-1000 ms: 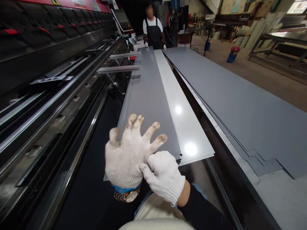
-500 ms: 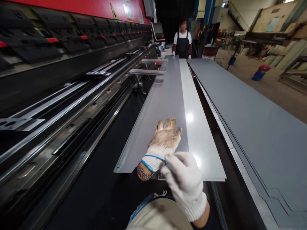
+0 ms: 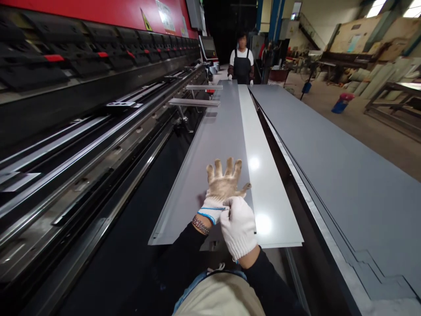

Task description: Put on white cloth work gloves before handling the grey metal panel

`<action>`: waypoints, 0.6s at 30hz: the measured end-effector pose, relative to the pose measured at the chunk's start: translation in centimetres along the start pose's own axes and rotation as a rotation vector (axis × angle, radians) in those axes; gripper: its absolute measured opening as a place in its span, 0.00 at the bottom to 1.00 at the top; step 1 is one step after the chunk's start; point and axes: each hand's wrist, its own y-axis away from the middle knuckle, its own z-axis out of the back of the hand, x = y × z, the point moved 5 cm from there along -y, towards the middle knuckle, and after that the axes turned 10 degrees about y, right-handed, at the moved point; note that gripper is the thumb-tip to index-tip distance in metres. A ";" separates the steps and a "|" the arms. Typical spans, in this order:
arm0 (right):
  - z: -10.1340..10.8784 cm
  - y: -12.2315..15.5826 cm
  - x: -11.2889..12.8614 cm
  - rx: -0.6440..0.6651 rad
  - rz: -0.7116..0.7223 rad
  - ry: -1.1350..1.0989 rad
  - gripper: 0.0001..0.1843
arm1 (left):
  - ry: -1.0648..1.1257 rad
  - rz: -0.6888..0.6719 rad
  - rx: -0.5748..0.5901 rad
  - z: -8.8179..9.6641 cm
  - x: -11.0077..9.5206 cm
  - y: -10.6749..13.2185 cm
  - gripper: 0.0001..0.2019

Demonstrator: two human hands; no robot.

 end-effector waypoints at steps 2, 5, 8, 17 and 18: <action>-0.1 -0.5 0.1 0.044 -0.056 -0.036 0.06 | 0.061 0.038 -0.004 -0.6 0.4 -0.6 0.46; -0.3 -0.9 0.4 0.122 -0.048 -0.059 0.04 | 0.159 0.175 0.002 -1.4 1.7 -1.2 0.52; -0.3 -1.2 0.2 0.163 -0.064 -0.109 0.03 | 0.155 0.203 -0.076 -0.7 2.3 -1.5 0.50; -0.6 0.0 1.0 0.332 -0.227 -0.370 0.06 | 0.189 -0.040 -0.075 0.7 0.5 -0.2 0.52; -0.7 0.3 1.2 0.347 -0.234 -0.382 0.06 | 0.277 -0.044 -0.039 0.2 0.4 -0.1 0.53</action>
